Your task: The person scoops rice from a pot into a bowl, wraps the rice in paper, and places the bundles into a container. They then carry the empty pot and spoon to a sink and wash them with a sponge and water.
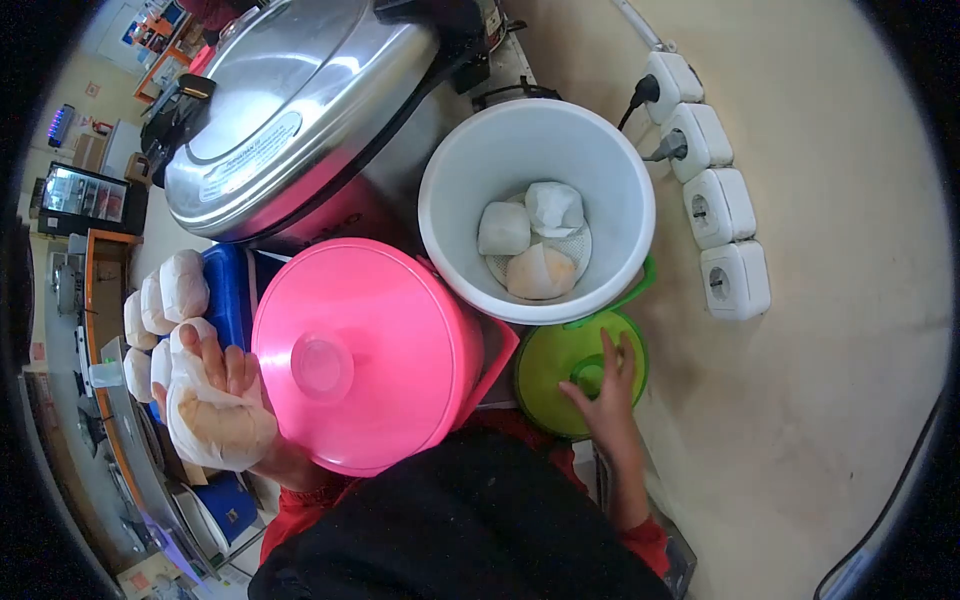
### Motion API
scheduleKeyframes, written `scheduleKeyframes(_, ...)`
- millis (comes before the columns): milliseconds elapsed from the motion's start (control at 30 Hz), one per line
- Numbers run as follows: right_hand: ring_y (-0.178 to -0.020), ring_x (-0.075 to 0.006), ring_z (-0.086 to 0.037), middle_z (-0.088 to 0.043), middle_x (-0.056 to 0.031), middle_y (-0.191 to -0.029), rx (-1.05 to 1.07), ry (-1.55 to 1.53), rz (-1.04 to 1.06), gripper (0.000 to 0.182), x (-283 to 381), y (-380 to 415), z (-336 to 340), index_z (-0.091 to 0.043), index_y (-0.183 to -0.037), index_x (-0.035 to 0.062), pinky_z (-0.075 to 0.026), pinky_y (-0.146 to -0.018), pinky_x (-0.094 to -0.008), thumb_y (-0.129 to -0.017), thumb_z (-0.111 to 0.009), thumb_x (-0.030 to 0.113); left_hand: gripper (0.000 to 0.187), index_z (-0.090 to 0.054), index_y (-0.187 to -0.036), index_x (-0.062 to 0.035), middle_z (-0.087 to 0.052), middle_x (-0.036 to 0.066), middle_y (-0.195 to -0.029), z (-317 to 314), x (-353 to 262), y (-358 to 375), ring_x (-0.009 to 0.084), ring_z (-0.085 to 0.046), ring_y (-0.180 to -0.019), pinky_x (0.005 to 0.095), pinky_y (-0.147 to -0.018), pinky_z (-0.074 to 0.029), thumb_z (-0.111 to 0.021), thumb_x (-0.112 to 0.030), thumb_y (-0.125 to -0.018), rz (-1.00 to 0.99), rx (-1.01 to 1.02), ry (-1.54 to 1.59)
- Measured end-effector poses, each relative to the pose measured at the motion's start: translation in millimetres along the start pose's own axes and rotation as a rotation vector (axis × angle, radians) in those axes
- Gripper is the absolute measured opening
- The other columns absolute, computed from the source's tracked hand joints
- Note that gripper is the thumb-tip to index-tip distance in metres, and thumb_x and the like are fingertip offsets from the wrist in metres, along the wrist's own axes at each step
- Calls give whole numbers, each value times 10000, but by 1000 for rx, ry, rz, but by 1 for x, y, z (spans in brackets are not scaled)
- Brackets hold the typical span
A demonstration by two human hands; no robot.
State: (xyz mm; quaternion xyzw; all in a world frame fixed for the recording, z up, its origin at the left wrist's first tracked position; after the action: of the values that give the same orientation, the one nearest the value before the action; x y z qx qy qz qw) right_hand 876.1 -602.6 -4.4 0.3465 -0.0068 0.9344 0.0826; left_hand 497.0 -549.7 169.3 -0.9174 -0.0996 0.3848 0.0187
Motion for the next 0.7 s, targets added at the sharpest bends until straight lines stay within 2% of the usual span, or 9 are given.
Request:
scheduleKeyframes(33,-1111,-324,-445,-443,-174,-1206,15,44,29,516,9,-8,16,-532,-1144,55,-377,-926,-398,-683,-741,149,578,-378,-1084,-109,-474,54,-676,1,0,1,202,-402,-514,323,-559,-327,-471,-591,-779,13,-27,-4)
scheduleKeyframes(100,-1001,-264,-528,-555,-145,-1053,105,-232,-12,340,29,-37,58,-576,-1049,23,-407,-882,-353,-733,-685,88,594,-367,-1126,-108,-477,49,-697,5,-4,9,205,-402,-525,328,-583,-326,-450,-590,-788,-36,-193,16)
scheduleKeyframes(167,-892,-215,-568,-601,-116,-904,-8,-445,-17,207,84,-57,100,-597,-967,7,-417,-848,-314,-766,-629,46,642,-339,-1210,-89,-458,43,-703,3,-10,17,187,-386,-536,315,-587,-318,-414,-582,-806,-95,-285,23)
scheduleKeyframes(267,-972,-248,-527,-566,-137,-1035,182,-189,589,348,212,-71,94,-600,-1045,47,-416,-860,-365,-736,-686,181,658,-340,-1219,-68,-439,41,-701,-18,-23,18,167,-376,-541,299,-579,-308,-397,-584,-815,-107,-26,-52)
scheduleKeyframes(300,-1013,-276,-507,-544,-151,-1089,310,-99,861,415,258,-56,71,-595,-1080,59,-412,-870,-385,-721,-703,239,494,-371,-1096,10,-370,41,-632,-29,-32,18,125,-322,-517,250,-525,-290,-465,-413,-859,-216,-32,-35)
scheduleKeyframes(400,-1072,-350,-450,-468,-200,-1181,446,-42,1142,537,321,-3,5,-570,-1146,103,-401,-889,-405,-688,-703,350,460,-354,-1072,-3,-368,44,-642,-25,-61,44,129,-329,-526,257,-542,-298,-500,-377,-847,-360,-129,-4)
scheduleKeyframes(433,-1071,-358,-446,-459,-210,-1181,390,33,1180,530,325,8,-16,-571,-1139,108,-407,-881,-397,-688,-698,354,556,-361,-1140,-36,-433,51,-653,-10,-73,56,153,-361,-534,292,-566,-308,-456,-495,-841,-372,-157,4)
scheduleKeyframes(567,-1019,-311,-485,-491,-176,-1127,268,88,1088,391,322,-10,-48,-598,-1031,97,-445,-791,-371,-696,-694,273,473,-346,-1070,-42,-400,53,-636,16,-116,97,145,-365,-539,287,-576,-311,-540,-399,-828,-555,-135,50)
scheduleKeyframes(700,-817,-241,-538,-549,-92,-920,2,-88,1218,193,345,-11,11,-596,-912,55,-450,-692,-336,-728,-638,94,455,-350,-1058,-30,-376,50,-636,40,-143,131,133,-359,-546,276,-565,-295,-540,-372,-827,-683,-202,104)
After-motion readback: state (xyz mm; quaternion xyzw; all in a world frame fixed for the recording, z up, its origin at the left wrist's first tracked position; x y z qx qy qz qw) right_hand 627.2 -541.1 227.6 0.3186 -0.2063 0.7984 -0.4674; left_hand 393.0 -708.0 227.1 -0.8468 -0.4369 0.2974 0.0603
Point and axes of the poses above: each hand's wrist, its own y-axis away from the middle knuckle, its own z-axis out of the back of the hand, x = y × z, the point moved 9 cm from there along -y, towards the middle knuckle
